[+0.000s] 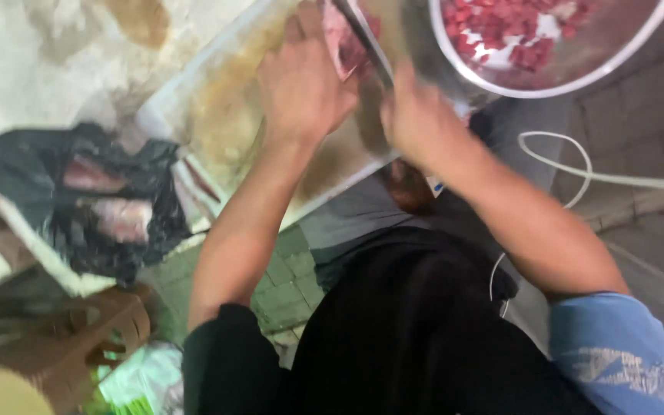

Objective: Cutting a piece of raw meat into small cubes using a knife on a cutting board and placing them in a bowl.

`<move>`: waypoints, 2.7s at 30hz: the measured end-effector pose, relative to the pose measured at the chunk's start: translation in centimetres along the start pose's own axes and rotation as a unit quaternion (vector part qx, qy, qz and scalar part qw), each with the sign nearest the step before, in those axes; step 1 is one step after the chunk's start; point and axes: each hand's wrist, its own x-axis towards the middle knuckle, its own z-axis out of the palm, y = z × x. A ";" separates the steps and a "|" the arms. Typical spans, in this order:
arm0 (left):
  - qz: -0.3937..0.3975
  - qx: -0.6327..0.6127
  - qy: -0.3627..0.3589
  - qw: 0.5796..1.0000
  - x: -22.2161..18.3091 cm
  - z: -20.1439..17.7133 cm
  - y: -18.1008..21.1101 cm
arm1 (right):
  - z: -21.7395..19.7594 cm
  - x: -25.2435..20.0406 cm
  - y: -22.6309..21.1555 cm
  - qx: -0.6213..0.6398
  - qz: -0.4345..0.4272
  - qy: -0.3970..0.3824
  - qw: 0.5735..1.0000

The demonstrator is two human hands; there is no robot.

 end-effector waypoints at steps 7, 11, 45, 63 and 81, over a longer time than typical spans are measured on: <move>0.016 -0.037 -0.001 0.999 1.0 -1.7 -1.3 | 3.1 -2.9 3.4 -0.081 -0.108 0.096 0.986; 0.072 -0.041 0.027 0.996 1.4 -1.5 -1.1 | 4.4 -3.1 6.3 -0.152 -0.096 0.140 0.974; 0.109 0.044 0.176 0.977 -9.1 2.7 -0.4 | -2.4 -8.2 -5.8 -0.132 0.132 -0.098 0.978; 0.051 0.028 0.191 0.980 -7.3 3.7 -0.2 | -1.9 -6.8 -1.3 -0.216 -0.090 -0.009 0.972; 0.073 0.018 0.085 0.994 -6.9 5.5 -1.1 | 0.9 -9.2 6.6 -0.318 -0.032 -0.041 0.947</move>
